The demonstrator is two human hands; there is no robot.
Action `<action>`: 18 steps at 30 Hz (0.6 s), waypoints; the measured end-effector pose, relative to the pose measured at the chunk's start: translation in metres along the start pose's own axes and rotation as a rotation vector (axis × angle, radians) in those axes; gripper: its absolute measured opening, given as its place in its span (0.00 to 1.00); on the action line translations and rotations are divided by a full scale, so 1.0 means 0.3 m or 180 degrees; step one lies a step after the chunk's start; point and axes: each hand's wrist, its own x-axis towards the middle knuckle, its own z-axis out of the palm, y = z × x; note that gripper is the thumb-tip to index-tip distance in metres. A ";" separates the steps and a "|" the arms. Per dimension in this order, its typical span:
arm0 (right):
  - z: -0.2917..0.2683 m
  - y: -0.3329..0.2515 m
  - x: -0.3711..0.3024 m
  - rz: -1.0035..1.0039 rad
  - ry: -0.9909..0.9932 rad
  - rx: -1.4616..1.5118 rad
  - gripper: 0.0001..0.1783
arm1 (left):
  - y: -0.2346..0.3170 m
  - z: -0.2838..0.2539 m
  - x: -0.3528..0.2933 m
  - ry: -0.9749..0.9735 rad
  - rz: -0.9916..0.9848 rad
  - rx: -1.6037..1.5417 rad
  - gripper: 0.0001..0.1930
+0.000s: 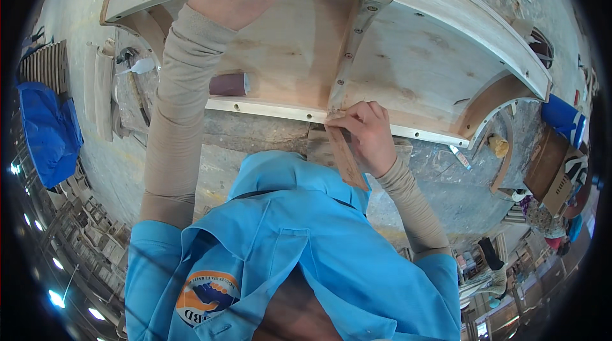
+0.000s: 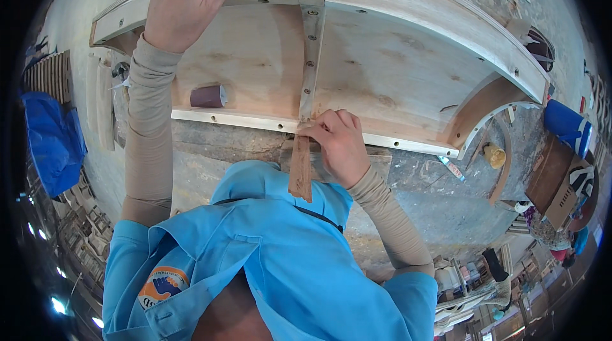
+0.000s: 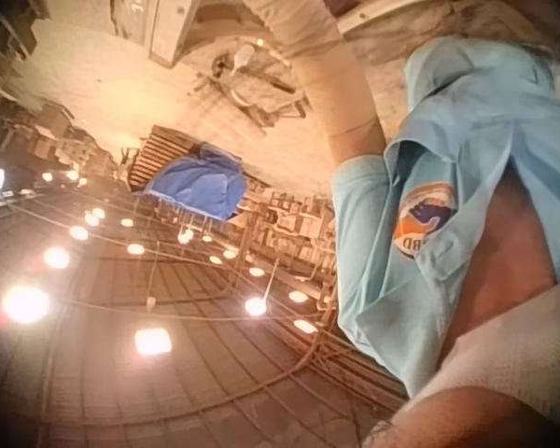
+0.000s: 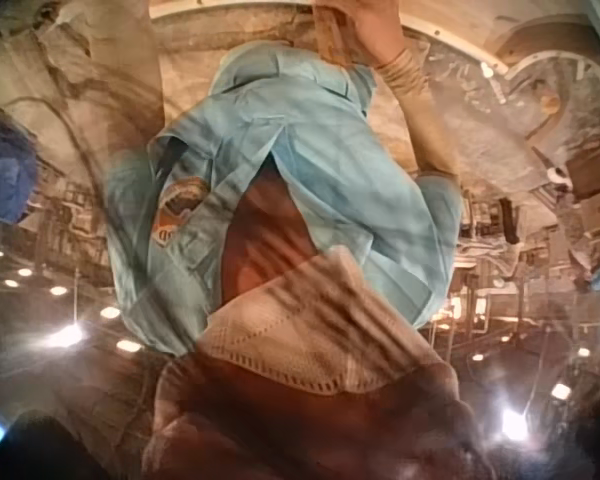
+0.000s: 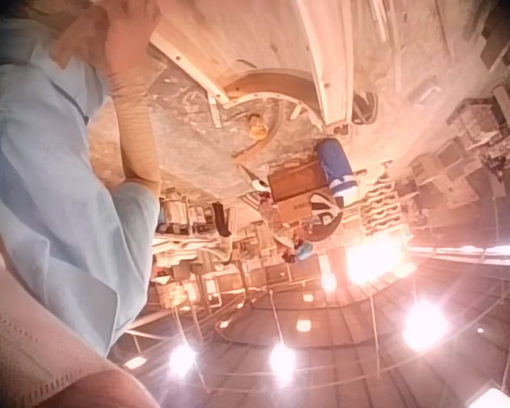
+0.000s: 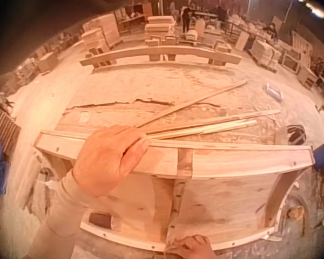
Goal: The person assembles a wooden furniture frame by inserting small wooden dowels into pre-drilled holes. They use a squeeze bottle to apply glue into the holes and then press the dowels into place to join the frame components.
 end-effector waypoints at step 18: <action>-0.010 -0.009 -0.004 0.0192 0.0358 -0.0059 0.22 | 0.005 -0.005 -0.001 -0.0057 -0.0089 -0.0018 0.10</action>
